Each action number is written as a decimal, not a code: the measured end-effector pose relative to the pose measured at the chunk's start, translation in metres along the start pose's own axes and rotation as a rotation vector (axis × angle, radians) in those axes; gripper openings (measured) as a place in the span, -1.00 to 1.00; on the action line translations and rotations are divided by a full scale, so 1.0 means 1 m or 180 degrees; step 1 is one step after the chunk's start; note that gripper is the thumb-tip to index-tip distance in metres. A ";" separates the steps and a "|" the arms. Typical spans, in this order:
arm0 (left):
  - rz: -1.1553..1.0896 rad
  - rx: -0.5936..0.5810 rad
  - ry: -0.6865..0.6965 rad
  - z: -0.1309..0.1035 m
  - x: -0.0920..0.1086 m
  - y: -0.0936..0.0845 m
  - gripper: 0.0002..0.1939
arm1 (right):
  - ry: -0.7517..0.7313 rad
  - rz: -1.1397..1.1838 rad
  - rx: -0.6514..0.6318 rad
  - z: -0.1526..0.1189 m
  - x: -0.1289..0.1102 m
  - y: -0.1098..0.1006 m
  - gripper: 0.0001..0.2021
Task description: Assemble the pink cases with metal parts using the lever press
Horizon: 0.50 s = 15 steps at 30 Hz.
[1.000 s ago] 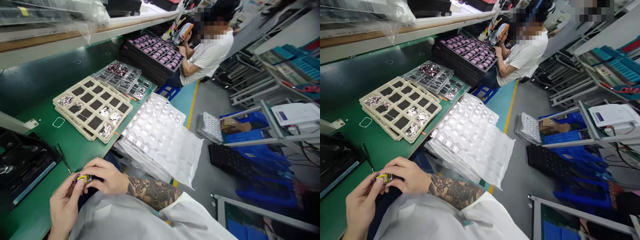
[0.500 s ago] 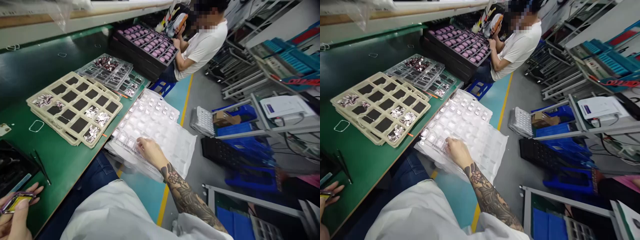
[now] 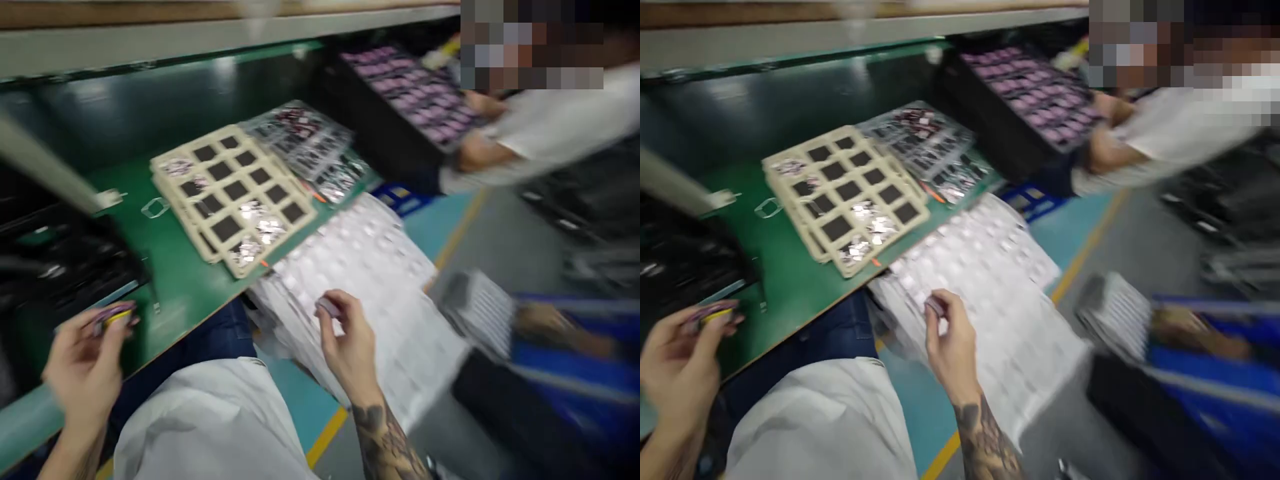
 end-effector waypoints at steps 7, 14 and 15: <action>-0.0625 -0.0545 -0.0465 0.004 -0.002 0.028 -0.58 | -0.1670 0.1308 -0.0893 0.007 -0.161 0.102 -0.69; -0.0584 -0.0431 -0.0216 0.001 0.002 0.018 -0.55 | -0.3193 0.1537 -0.1413 -0.028 -0.277 0.167 -0.49; -0.0553 -0.0334 -0.0156 0.002 0.002 0.014 -0.53 | -0.3337 0.1524 -0.1501 -0.032 -0.281 0.170 -0.47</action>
Point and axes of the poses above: each hand's wrist, its own z-axis towards the middle knuckle, its own y-axis out of the palm, x = y × z, the point moved 8 cm from there along z, towards the middle knuckle, and after that the axes turned 5 degrees about y, right-handed, at the moved point
